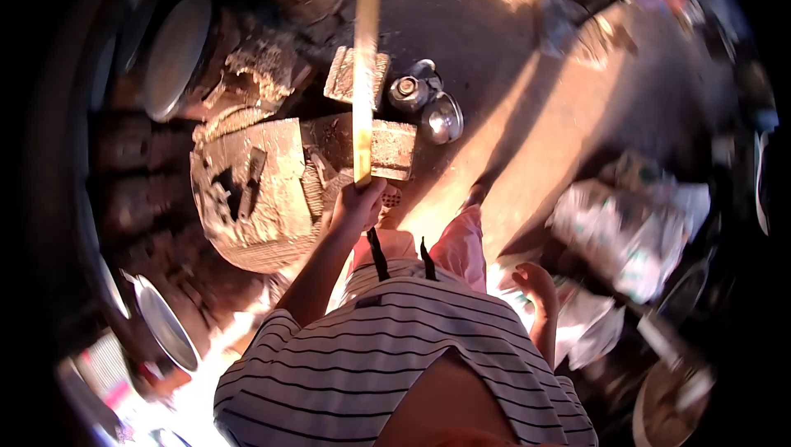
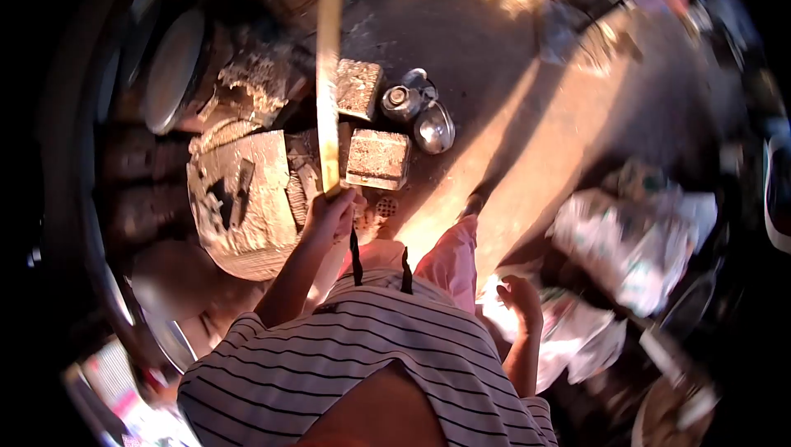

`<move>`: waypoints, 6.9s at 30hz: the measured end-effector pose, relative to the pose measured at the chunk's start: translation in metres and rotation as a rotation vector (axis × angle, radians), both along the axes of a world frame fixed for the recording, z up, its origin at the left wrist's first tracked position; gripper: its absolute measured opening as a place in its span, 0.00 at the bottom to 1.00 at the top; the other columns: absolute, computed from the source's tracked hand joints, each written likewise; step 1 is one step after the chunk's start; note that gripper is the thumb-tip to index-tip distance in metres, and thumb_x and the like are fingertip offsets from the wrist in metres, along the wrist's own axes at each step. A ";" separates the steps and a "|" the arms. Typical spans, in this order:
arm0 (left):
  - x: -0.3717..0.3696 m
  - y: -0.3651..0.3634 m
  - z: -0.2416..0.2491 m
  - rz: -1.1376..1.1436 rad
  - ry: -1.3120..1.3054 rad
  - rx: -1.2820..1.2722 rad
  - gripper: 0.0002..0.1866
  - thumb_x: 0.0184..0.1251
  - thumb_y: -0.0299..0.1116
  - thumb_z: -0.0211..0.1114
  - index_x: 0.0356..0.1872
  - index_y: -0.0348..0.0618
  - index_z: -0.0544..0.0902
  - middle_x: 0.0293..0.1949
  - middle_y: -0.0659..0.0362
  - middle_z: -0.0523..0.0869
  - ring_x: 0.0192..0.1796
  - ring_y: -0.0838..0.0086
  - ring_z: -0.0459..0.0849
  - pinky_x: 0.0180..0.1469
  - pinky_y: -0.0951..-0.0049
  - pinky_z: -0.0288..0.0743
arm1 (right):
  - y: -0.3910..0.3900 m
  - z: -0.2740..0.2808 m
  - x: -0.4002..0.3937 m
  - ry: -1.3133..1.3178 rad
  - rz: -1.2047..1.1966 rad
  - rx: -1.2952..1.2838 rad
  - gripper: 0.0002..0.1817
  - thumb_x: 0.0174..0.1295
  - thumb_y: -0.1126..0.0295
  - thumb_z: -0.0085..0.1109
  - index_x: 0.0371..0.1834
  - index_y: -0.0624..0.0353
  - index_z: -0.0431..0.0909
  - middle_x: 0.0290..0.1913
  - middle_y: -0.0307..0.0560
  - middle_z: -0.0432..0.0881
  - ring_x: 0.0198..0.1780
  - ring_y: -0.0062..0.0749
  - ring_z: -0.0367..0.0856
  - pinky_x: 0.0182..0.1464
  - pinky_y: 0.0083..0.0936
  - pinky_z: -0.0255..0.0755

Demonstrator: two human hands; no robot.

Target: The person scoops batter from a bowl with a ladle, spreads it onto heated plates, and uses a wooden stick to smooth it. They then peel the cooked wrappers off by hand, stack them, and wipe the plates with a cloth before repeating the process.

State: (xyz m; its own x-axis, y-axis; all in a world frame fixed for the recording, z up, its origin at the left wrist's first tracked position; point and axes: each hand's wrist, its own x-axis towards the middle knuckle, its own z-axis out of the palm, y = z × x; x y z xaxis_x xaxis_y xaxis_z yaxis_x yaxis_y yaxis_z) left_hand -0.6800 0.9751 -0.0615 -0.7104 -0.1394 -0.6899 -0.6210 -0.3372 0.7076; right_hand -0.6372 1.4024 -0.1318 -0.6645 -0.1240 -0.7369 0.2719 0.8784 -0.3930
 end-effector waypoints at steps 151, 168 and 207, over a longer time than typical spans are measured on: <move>0.407 0.064 0.035 1.199 0.242 0.115 0.36 0.69 0.47 0.57 0.72 0.46 0.53 0.52 0.59 0.78 0.46 0.74 0.80 0.41 0.75 0.77 | -0.449 0.076 0.256 -0.879 0.758 -0.753 0.19 0.71 0.57 0.46 0.32 0.62 0.75 0.22 0.37 0.72 0.18 0.18 0.68 0.21 0.16 0.68; 0.552 -0.250 0.040 1.264 0.513 -0.048 0.14 0.73 0.43 0.54 0.29 0.48 0.68 0.19 0.69 0.65 0.18 0.87 0.58 0.19 0.84 0.49 | -0.763 0.090 0.314 -1.021 0.755 -0.942 0.37 0.62 0.59 0.59 0.71 0.58 0.53 0.60 0.56 0.71 0.60 0.39 0.72 0.56 0.34 0.73; 0.329 -1.253 0.058 0.693 -0.078 -1.325 0.12 0.54 0.28 0.65 0.41 0.43 0.81 0.37 0.54 0.82 0.38 0.63 0.81 0.42 0.68 0.75 | -1.505 0.122 0.018 0.408 0.735 -1.044 0.14 0.59 0.69 0.61 0.48 0.61 0.77 0.30 0.37 0.79 0.31 0.22 0.74 0.36 0.22 0.69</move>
State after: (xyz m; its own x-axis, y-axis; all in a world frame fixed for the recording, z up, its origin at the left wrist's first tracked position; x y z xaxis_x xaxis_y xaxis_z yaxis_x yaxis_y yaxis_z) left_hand -0.3508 -0.2778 -0.0030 -0.2120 -0.9621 0.1713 -0.6602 0.2702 0.7008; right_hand -0.6196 -0.1028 -0.0098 -0.3494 -0.9240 0.1551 -0.4275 0.0099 -0.9040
